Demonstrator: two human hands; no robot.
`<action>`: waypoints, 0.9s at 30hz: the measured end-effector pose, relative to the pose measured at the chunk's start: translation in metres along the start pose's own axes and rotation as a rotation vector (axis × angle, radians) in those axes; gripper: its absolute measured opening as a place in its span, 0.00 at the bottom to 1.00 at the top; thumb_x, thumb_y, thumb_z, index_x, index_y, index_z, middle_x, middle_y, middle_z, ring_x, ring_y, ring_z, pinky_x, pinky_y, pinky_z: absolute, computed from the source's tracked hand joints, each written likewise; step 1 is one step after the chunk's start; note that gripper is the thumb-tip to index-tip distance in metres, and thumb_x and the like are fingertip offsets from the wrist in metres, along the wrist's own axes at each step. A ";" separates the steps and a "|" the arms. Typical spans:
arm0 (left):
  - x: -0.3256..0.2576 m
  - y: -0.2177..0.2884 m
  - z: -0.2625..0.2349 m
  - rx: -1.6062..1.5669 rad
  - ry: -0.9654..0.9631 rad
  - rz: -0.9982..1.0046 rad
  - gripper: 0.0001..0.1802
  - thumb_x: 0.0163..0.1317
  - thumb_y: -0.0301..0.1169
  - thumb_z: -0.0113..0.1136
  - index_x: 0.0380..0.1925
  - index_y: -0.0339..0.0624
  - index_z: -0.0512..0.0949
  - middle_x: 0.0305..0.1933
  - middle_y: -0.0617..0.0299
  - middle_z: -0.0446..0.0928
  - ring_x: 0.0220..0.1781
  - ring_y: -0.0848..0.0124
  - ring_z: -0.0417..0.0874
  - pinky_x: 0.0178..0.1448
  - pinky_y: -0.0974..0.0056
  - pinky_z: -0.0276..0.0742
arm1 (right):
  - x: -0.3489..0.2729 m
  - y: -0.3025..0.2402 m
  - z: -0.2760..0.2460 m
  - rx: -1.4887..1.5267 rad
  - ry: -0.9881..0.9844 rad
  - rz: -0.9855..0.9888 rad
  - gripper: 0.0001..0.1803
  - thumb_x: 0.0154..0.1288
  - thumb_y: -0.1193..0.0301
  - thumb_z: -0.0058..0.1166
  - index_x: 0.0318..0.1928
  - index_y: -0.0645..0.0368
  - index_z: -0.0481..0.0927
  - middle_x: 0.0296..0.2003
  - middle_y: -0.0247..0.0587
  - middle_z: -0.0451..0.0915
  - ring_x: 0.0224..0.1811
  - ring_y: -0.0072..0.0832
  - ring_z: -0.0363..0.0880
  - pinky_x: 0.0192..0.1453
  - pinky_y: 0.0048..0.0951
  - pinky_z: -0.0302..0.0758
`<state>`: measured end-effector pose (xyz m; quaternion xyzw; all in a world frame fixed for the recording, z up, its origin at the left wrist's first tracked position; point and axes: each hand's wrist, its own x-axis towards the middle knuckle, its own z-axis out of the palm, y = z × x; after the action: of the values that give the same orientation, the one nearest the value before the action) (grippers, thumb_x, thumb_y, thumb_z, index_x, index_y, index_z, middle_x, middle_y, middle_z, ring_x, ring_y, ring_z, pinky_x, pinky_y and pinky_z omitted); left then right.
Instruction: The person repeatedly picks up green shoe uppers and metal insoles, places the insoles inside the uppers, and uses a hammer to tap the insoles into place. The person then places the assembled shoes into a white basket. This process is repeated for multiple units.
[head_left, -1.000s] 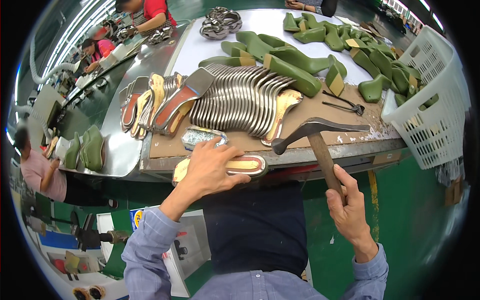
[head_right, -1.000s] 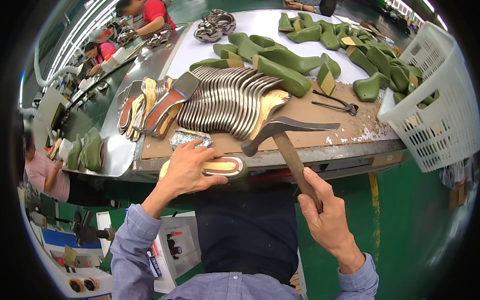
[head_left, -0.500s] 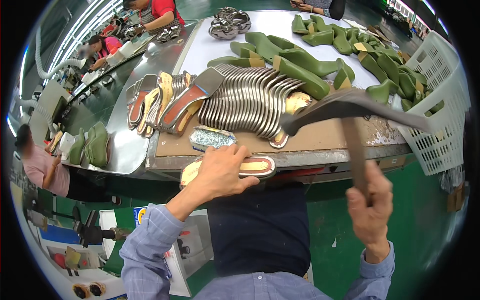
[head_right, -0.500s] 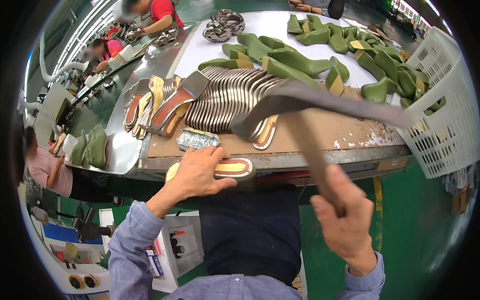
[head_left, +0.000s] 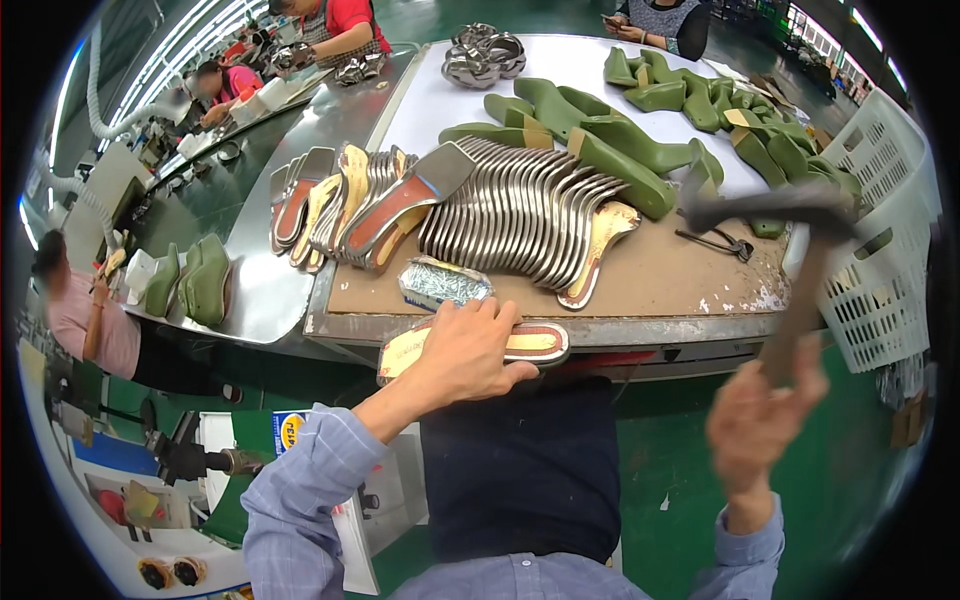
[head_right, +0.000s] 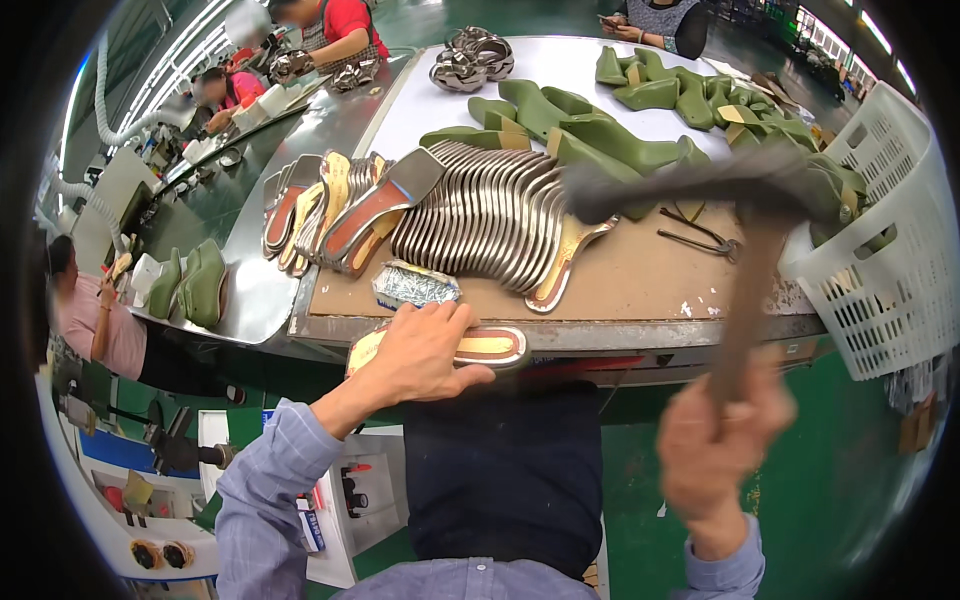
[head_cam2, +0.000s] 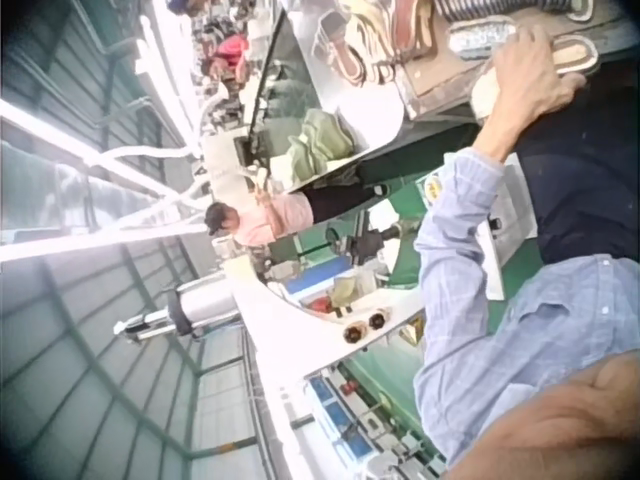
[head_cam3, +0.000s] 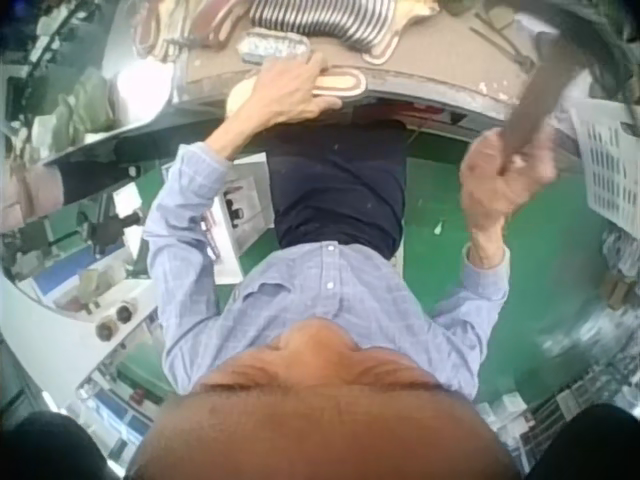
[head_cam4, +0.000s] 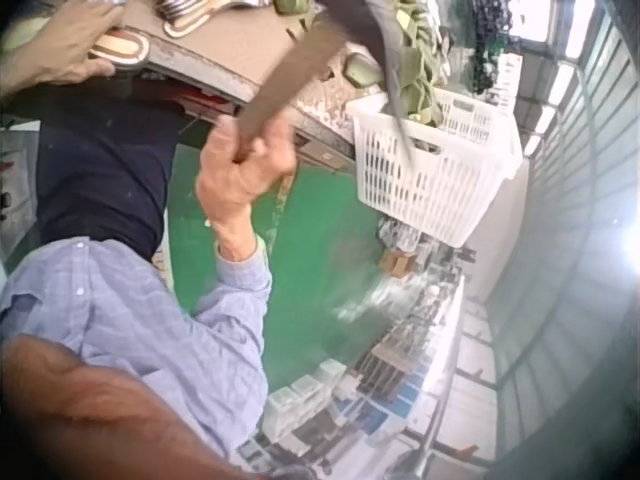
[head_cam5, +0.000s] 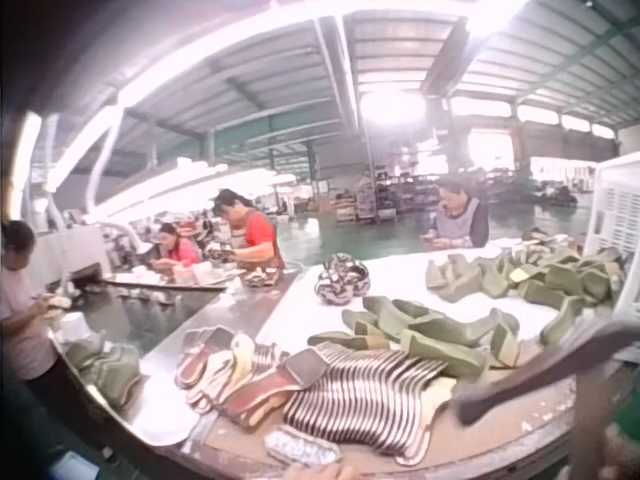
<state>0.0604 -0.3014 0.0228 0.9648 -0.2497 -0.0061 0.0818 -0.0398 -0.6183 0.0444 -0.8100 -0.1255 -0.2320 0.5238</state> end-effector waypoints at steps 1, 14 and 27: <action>0.002 0.002 0.002 -0.002 0.002 0.007 0.35 0.53 0.59 0.70 0.47 0.41 0.74 0.41 0.53 0.78 0.48 0.55 0.81 0.52 0.51 0.69 | -0.001 0.001 0.012 -0.043 -0.165 -0.012 0.29 0.70 0.75 0.59 0.69 0.61 0.67 0.48 0.54 0.85 0.45 0.45 0.87 0.51 0.36 0.81; 0.000 0.003 0.003 0.065 0.021 0.022 0.40 0.46 0.60 0.74 0.44 0.38 0.74 0.36 0.53 0.80 0.42 0.55 0.82 0.50 0.54 0.70 | 0.008 0.006 0.016 -0.169 -0.233 -0.007 0.26 0.67 0.81 0.62 0.65 0.64 0.74 0.55 0.59 0.82 0.55 0.41 0.86 0.56 0.31 0.81; 0.016 0.005 -0.014 -0.040 -0.194 0.093 0.42 0.47 0.49 0.71 0.60 0.41 0.71 0.41 0.45 0.82 0.40 0.50 0.86 0.42 0.51 0.80 | 0.037 0.085 -0.005 -0.862 -0.183 -0.003 0.25 0.66 0.74 0.59 0.64 0.43 0.78 0.38 0.48 0.83 0.35 0.49 0.83 0.38 0.45 0.80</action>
<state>0.0729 -0.3111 0.0377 0.9452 -0.3008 -0.1008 0.0765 0.0290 -0.6604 -0.0023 -0.9715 -0.0645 -0.1912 0.1243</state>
